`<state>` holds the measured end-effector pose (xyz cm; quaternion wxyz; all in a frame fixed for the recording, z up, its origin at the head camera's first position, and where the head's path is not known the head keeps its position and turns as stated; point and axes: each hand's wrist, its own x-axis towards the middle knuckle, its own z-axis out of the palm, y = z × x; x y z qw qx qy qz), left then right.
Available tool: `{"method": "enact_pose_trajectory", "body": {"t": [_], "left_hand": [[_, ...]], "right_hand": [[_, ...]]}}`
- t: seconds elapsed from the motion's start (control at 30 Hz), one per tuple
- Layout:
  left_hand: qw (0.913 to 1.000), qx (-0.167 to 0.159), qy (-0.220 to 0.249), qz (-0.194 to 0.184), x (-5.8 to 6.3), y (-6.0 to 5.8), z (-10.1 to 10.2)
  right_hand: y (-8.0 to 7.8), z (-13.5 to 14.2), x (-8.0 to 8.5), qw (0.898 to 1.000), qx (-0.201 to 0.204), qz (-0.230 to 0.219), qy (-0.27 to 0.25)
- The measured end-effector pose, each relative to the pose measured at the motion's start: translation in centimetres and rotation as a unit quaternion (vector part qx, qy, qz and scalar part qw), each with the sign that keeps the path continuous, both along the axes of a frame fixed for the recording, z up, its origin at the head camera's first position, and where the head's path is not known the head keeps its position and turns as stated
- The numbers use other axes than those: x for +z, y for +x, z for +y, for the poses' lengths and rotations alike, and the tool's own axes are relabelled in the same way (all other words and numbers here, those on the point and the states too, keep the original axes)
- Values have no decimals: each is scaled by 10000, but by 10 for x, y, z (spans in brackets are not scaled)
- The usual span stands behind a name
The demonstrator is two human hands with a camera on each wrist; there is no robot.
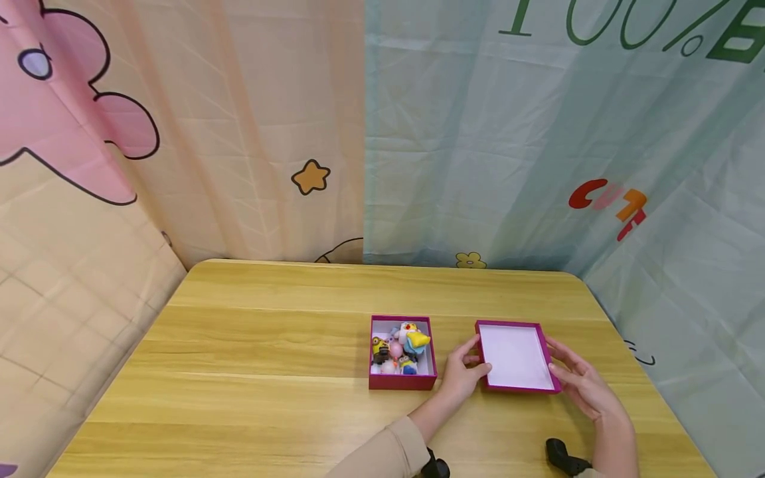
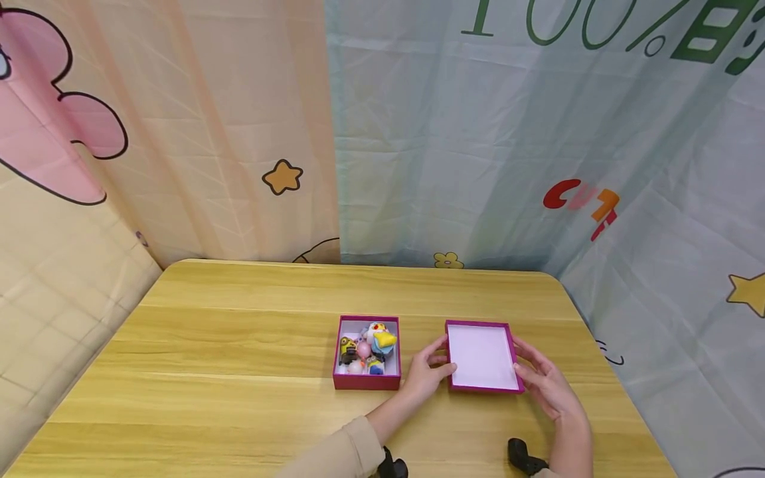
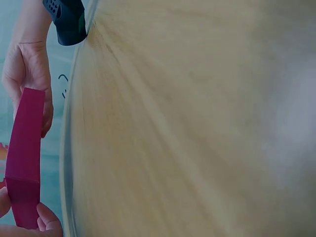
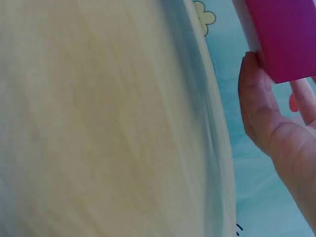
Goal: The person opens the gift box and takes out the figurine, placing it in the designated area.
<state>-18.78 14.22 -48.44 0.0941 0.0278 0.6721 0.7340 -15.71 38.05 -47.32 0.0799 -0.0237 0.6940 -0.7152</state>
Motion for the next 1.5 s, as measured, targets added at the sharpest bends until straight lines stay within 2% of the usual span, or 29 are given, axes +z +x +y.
{"method": "enact_pose_trajectory", "body": {"t": [0.3, 0.5, 0.83, 1.2, 1.5], "left_hand": [[9993, 41, -365, -98, -8, -6, 6], [9988, 21, -480, 42, -9, -7, 8], [9954, 33, -925, 237, -9, -9, 8], [9941, -3, -1064, 195, -8, -10, 8], [9945, -12, -1040, 99, -6, -10, 9]], "right_hand": [[-5, 3, -8, 9994, -56, -310, 168], [-6, 1, -10, 9989, -159, -358, 276], [-7, -1, -13, 9984, -201, -318, 412], [-10, -3, -10, 9926, -250, -704, 955], [-10, -2, -11, 9928, -243, -675, 954]]}}
